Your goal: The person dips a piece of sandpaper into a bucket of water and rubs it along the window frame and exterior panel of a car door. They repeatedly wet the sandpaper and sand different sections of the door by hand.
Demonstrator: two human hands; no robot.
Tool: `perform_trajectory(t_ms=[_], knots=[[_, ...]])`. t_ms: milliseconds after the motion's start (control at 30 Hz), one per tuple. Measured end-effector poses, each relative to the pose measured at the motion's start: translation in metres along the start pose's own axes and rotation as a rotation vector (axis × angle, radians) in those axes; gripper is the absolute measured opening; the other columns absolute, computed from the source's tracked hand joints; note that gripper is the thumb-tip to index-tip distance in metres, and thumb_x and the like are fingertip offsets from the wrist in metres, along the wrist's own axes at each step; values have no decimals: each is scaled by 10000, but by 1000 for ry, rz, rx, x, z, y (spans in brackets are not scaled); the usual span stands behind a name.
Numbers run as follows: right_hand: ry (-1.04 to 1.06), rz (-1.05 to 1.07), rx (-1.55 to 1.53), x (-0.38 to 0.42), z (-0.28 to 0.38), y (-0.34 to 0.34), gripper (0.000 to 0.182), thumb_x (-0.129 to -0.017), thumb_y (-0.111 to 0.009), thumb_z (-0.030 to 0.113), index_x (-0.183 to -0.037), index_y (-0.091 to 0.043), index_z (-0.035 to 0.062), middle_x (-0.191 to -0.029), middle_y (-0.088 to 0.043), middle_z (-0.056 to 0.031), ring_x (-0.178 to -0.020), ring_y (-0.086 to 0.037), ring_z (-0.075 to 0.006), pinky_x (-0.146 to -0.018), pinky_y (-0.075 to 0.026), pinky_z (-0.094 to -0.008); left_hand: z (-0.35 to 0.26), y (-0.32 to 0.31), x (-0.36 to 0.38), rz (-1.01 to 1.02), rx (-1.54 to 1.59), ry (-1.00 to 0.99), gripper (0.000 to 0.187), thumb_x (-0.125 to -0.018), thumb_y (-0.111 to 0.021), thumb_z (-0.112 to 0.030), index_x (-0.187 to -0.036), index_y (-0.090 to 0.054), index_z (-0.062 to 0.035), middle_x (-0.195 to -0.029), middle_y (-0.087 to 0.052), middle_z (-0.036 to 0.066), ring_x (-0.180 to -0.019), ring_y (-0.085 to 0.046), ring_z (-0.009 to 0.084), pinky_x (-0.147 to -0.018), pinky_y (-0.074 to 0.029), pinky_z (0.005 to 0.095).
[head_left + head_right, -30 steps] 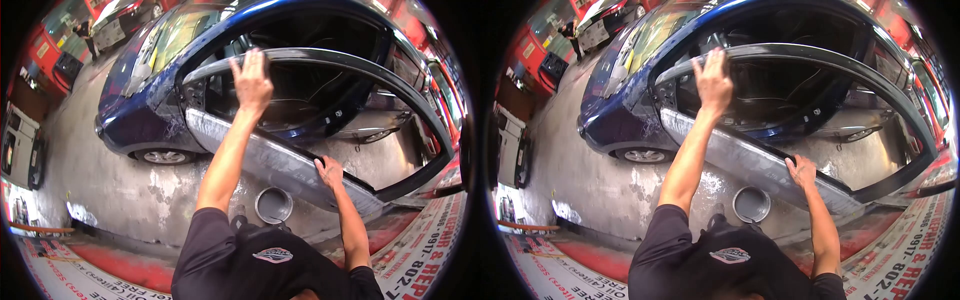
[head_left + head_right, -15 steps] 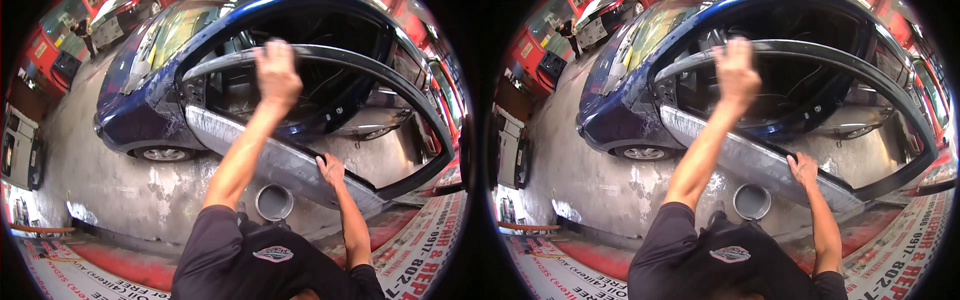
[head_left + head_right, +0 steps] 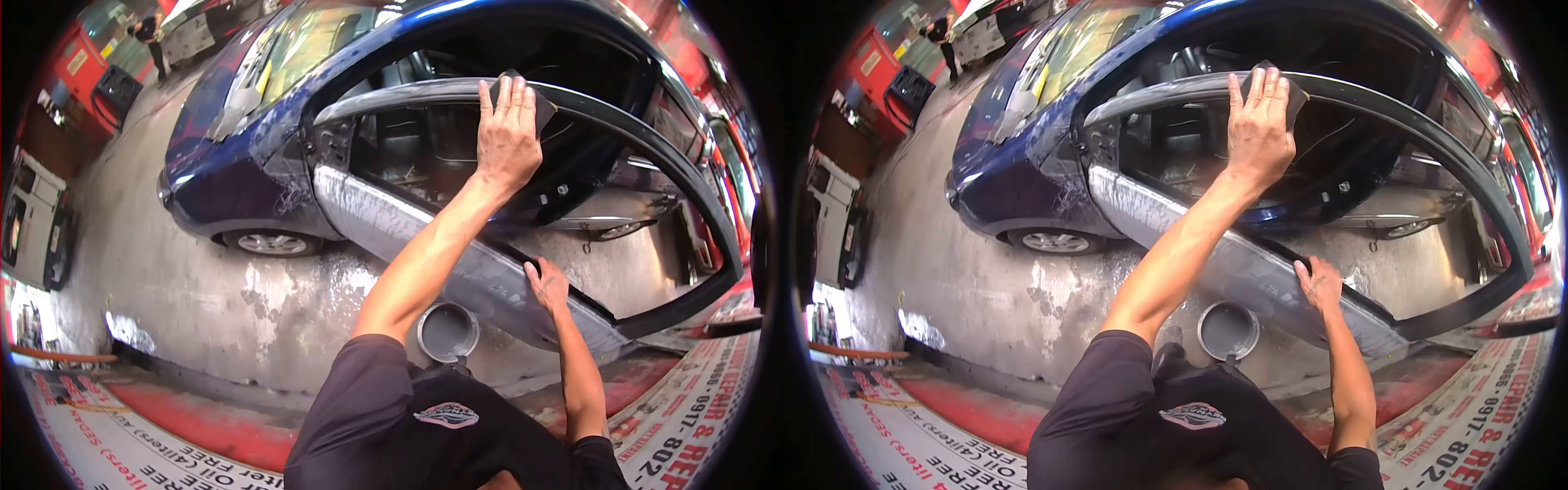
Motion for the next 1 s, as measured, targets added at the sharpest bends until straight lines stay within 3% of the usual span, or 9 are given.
perform_trajectory(t_ms=[167,300,367,533,567,667,767,900,1000], knots=[[0,33,23,1,-1,0,529,-1054,-560,549,-1252,-730,89,-1155,-749,-192,-1100,-695,-404,-979,-512,-515,100,32,25,17,-187,159,503,-870,-576,-8,-1364,-658,37,-1450,-655,236,-1414,-574,399,-1252,-249,686],[-20,14,27,0,-2,-3,530,-1055,-557,558,-1247,-735,97,-1145,-750,-194,-1098,-693,-407,-980,-510,-518,61,23,4,48,-105,212,517,-864,-587,-38,-1362,-634,94,-1474,-616,299,-1436,-539,448,-1251,-253,684],[0,0,24,-6,-2,-3,527,-1056,-557,557,-1243,-738,99,-1140,-752,-192,-1096,-695,-404,-979,-511,-517,7,-1,1,-13,-37,52,578,-809,-585,-19,-1377,-632,82,-1449,-634,265,-1430,-544,414,-1289,-204,677],[6,-5,15,1,-2,-1,511,-1056,-565,545,-1222,-747,96,-1117,-754,-189,-1084,-701,-398,-973,-516,-520,88,33,16,101,-143,180,550,-875,-585,-29,-1421,-646,4,-1511,-631,200,-1462,-541,363,-1275,-213,683],[-11,1,31,0,0,2,506,-1056,-569,541,-1217,-749,96,-1111,-756,-187,-1081,-703,-395,-970,-517,-521,104,27,32,-43,-177,139,490,-889,-582,-36,-1370,-655,31,-1446,-651,232,-1406,-572,390,-1260,-239,680],[-14,7,43,4,0,-1,501,-1053,-577,536,-1211,-752,95,-1109,-760,-185,-1077,-707,-391,-965,-520,-520,47,17,-1,10,-117,202,516,-844,-581,-44,-1339,-634,95,-1381,-656,300,-1370,-571,466,-1244,-261,685],[12,28,33,0,2,-3,501,-1050,-582,536,-1213,-751,94,-1121,-762,-185,-1080,-709,-387,-962,-523,-513,-41,-24,-16,-65,56,-18,564,-829,-574,-79,-1356,-634,113,-1444,-628,302,-1394,-563,457,-1276,-234,670],[13,3,20,-1,0,1,504,-1050,-584,538,-1225,-745,94,-1134,-761,-188,-1093,-707,-383,-962,-523,-510,34,10,3,44,2,33,570,-836,-606,-32,-1401,-668,8,-1497,-642,208,-1459,-552,371,-1293,-197,656],[-19,11,21,-3,4,7,522,-1057,-559,554,-1239,-737,99,-1134,-758,-185,-1102,-701,-394,-963,-517,-525,118,45,31,-19,-172,246,373,-1047,-572,-148,-1369,-687,4,-1481,-650,221,-1451,-557,384,-1248,-237,691]])
Point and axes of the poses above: each hand's wrist, its own x-axis away from the middle knuckle, its own y-axis out of the back of the hand, z = x × y, the point moved 7 cm from there along -x, towards the middle knuckle
